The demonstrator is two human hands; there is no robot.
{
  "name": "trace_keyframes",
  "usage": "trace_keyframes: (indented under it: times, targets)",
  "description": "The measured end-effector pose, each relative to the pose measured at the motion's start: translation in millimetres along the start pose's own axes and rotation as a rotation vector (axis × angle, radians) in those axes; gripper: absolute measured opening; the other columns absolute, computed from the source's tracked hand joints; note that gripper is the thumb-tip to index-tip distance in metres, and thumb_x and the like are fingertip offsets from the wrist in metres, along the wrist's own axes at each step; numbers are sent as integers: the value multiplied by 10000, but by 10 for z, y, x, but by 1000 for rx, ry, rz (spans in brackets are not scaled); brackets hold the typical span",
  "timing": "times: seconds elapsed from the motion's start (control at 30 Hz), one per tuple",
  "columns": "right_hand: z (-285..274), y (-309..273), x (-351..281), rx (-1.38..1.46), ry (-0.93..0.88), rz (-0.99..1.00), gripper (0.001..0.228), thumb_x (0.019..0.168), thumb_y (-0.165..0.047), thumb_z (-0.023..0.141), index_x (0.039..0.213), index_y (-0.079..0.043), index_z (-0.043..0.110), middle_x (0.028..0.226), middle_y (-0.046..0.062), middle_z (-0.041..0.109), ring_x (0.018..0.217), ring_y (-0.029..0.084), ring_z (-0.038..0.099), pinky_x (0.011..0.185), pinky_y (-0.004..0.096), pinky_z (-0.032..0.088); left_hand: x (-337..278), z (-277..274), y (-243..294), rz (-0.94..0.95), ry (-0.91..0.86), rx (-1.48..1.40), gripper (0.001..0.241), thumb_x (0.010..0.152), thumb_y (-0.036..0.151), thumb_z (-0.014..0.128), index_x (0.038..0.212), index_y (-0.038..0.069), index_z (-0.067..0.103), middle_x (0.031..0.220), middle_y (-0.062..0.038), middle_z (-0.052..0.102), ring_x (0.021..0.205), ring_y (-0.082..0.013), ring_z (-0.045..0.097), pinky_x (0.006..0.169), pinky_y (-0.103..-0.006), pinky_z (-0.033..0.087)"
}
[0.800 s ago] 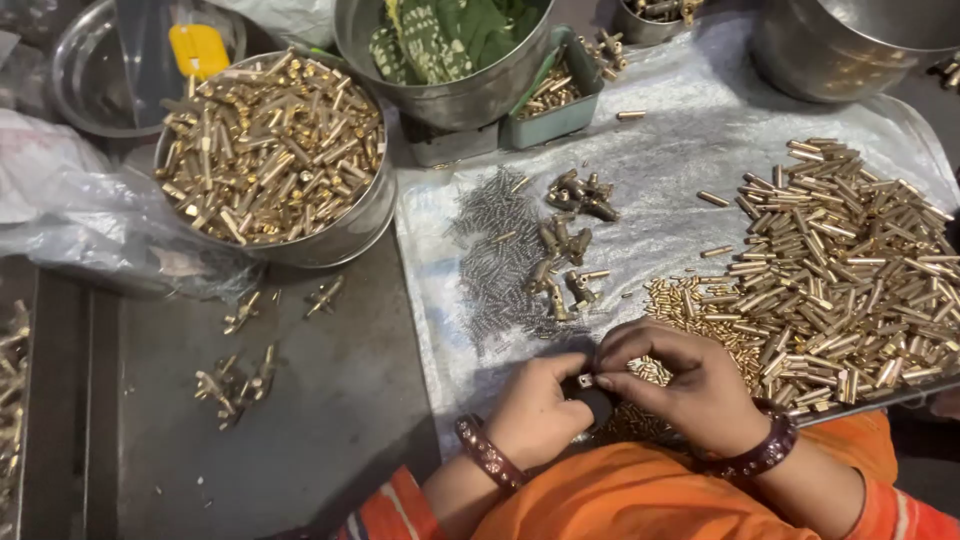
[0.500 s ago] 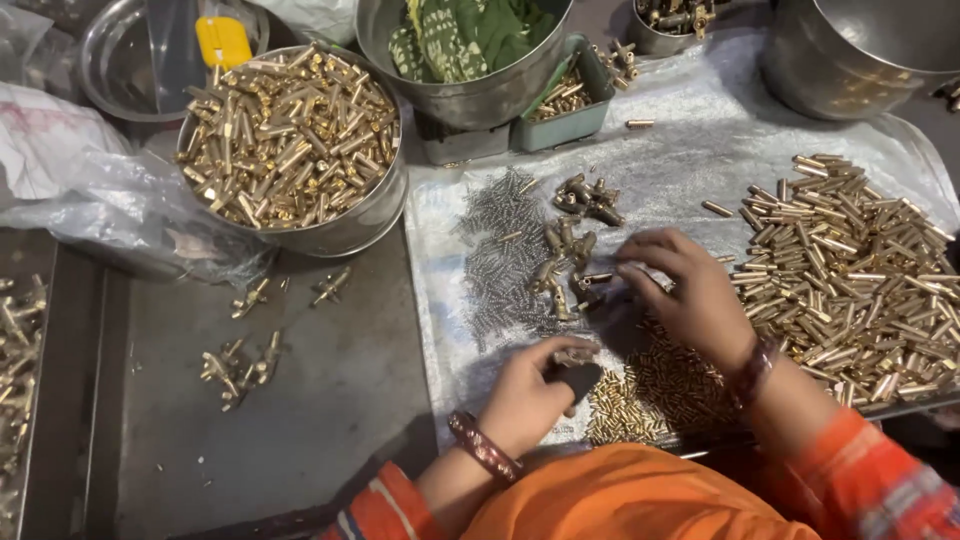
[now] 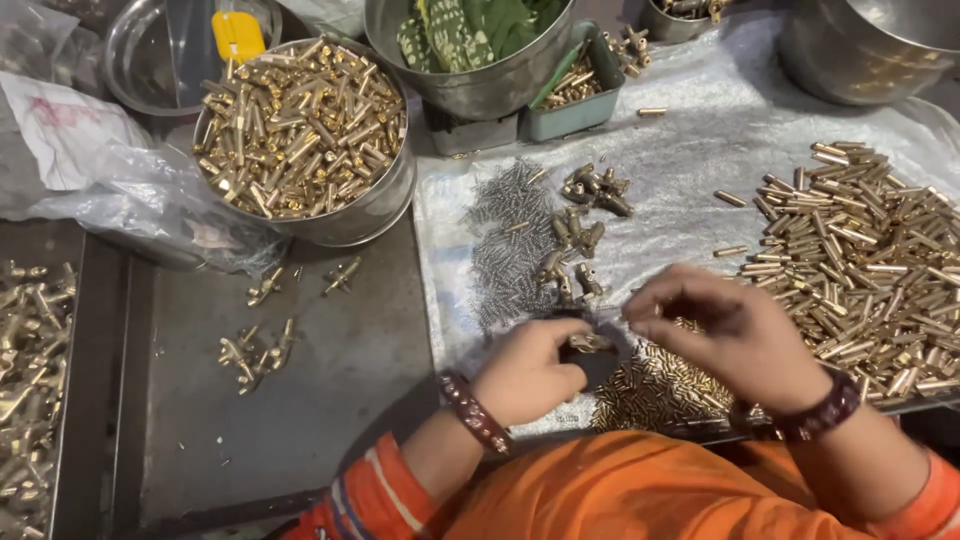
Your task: Assembling small brass mechanical components at a workstation.
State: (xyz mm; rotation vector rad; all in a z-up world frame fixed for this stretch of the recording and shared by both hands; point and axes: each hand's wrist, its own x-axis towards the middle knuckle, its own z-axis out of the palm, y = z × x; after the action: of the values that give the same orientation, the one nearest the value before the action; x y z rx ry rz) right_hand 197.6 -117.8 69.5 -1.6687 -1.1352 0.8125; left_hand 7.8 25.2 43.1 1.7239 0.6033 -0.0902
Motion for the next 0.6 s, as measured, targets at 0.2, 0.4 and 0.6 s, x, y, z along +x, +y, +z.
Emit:
trace_keyframes:
  times: [0.2,0.4,0.6]
  targets:
    - [71,411,-228,304,122,290,239,908,-128,677,1085,-8,784,961,89,804,904,175,735,843,324,583,150,566,-306,136,-20,-262,346,839,39,626,1176,36,704,757,5,642,595,-71,546,499,-265,411]
    - [101,509,-343,396,38,257,216,923,-124,689,1031,34,788,933,96,787,864,169,712,813,321,574,13,522,19,-16,-33,-107,275,857,112,678,1120,72,745,694,15,662,563,-64,553,495,-257,414]
    - [117,668,-448,537,117,349,208,905,-99,706,1043,42,774,938,93,770,873,173,684,801,322,547,56,652,-234,254,12,-129,174,945,129,751,1059,-2,761,746,-26,671,649,-57,573,571,-260,470]
